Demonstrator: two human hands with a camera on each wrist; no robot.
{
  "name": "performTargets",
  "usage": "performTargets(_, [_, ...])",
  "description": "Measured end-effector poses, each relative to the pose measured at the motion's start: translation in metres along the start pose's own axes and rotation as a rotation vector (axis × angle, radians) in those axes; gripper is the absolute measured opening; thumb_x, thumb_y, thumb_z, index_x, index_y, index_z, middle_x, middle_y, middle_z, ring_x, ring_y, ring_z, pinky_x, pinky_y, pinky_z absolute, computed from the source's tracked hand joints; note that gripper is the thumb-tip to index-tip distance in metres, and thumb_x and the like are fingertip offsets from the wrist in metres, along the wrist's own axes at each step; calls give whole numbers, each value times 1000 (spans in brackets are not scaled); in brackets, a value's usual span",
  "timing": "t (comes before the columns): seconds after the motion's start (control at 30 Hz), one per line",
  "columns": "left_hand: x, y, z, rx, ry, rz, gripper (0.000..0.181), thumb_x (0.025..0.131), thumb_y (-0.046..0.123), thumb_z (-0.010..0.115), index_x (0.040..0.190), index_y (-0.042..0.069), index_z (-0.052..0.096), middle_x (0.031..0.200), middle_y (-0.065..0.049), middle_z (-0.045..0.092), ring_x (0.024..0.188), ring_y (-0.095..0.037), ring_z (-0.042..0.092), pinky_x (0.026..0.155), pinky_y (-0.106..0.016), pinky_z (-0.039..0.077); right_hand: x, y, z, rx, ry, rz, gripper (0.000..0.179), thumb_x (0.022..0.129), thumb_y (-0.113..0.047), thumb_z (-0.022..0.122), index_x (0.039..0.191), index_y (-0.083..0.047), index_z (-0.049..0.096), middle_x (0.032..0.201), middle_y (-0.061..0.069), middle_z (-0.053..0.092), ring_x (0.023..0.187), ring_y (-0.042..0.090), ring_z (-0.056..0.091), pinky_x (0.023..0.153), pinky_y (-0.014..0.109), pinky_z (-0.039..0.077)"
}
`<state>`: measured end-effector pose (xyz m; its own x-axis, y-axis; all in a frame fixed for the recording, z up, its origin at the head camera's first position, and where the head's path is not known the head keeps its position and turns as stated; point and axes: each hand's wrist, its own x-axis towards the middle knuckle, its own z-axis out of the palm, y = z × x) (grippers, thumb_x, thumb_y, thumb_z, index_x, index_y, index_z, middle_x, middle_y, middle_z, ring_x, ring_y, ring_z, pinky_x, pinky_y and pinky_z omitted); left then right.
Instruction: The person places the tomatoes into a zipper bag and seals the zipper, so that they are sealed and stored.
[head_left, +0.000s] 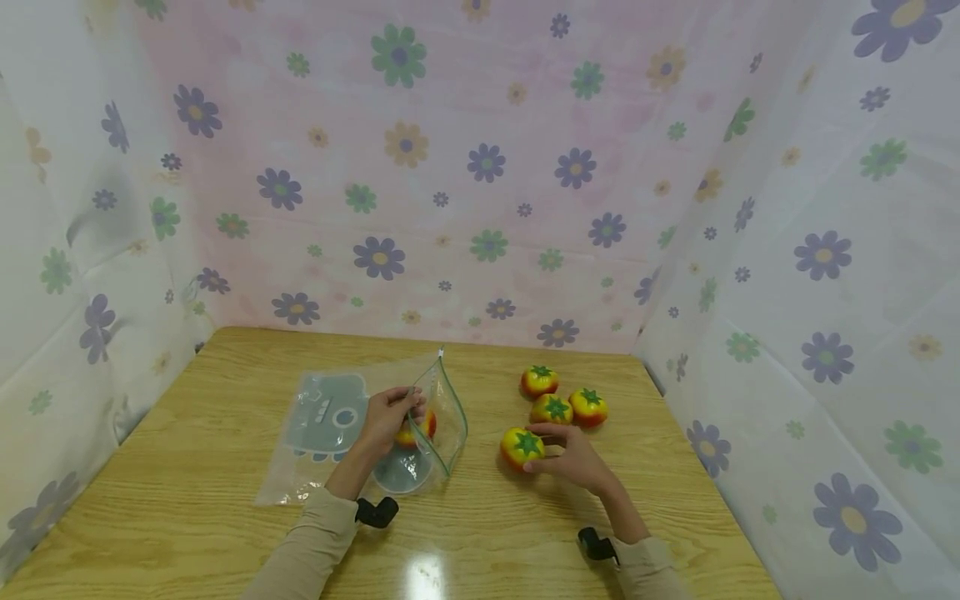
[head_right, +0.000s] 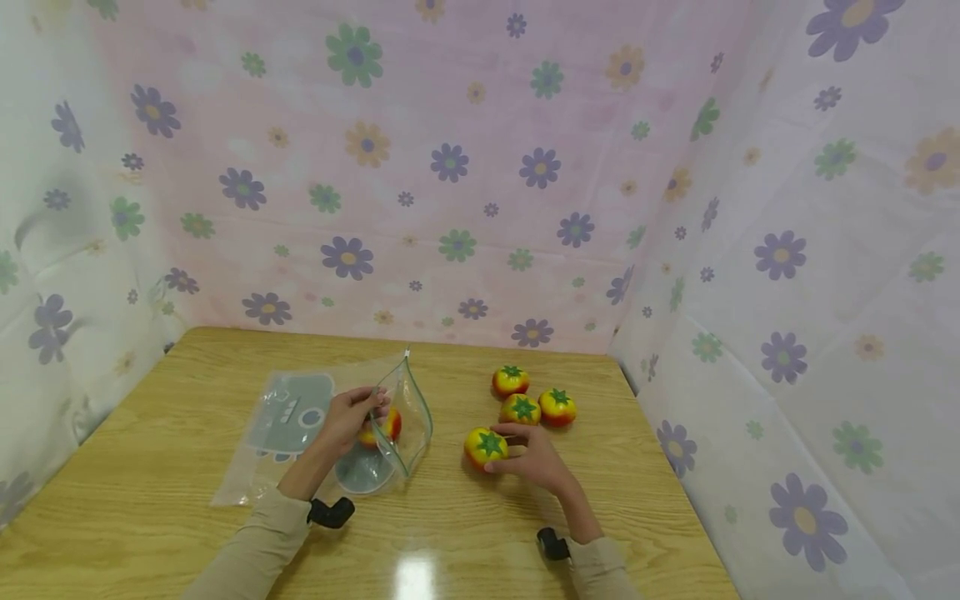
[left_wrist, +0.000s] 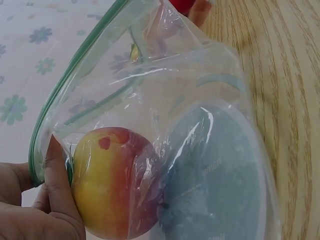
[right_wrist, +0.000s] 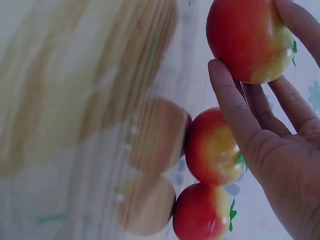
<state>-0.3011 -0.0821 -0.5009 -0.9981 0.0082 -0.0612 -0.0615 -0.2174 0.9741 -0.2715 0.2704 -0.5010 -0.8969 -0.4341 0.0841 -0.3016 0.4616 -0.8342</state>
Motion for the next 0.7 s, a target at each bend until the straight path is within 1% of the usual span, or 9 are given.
performTargets(0.17, [1,-2,0,-5,-2,8,33,103,7,59,127,-16,59,88,-5,71,71,-8,65,63,-18,57,6,-8,4,-2,28,11,60,84,-23,86,137,-6,63,138,16,62,121,35,62,98,44,56])
performTargets(0.23, [1,-2,-1,-19,-4,7,32,103,6,59,126,-16,59,87,-5,70,72,-9,65,63,-19,58,9,-13,6,3,37,18,60,83,-24,86,137,-9,64,139,14,62,122,34,61,98,42,56])
performTargets(0.33, [1,0,0,-32,-11,13,31,103,5,59,125,-17,59,87,-5,70,73,-10,64,64,-20,59,16,-18,11,31,48,22,61,83,-24,87,138,-13,63,139,11,62,123,34,61,95,34,57])
performTargets(0.4, [1,1,0,-35,-14,8,32,103,6,60,125,-16,60,87,-5,70,74,-10,64,65,-20,59,21,-21,15,51,54,12,61,83,-23,87,138,-14,63,140,11,61,122,35,61,93,29,57])
performTargets(0.47, [0,2,1,-29,-14,5,32,103,7,60,126,-16,60,88,-6,70,74,-10,64,65,-20,59,25,-23,21,69,60,-1,61,83,-22,87,138,-16,63,141,11,60,121,34,62,90,27,58])
performTargets(0.57, [0,2,1,-21,-7,-4,32,103,7,60,126,-15,60,89,-7,70,74,-10,65,66,-21,59,32,-27,30,103,63,-30,60,83,-17,86,139,-14,62,141,15,59,119,36,62,88,26,58])
performTargets(0.7, [-2,1,2,-11,3,-3,30,103,6,59,126,-14,61,90,-6,71,74,-10,66,67,-22,61,41,-34,41,165,67,-86,58,84,-11,85,137,-9,63,138,19,59,116,40,62,87,31,61])
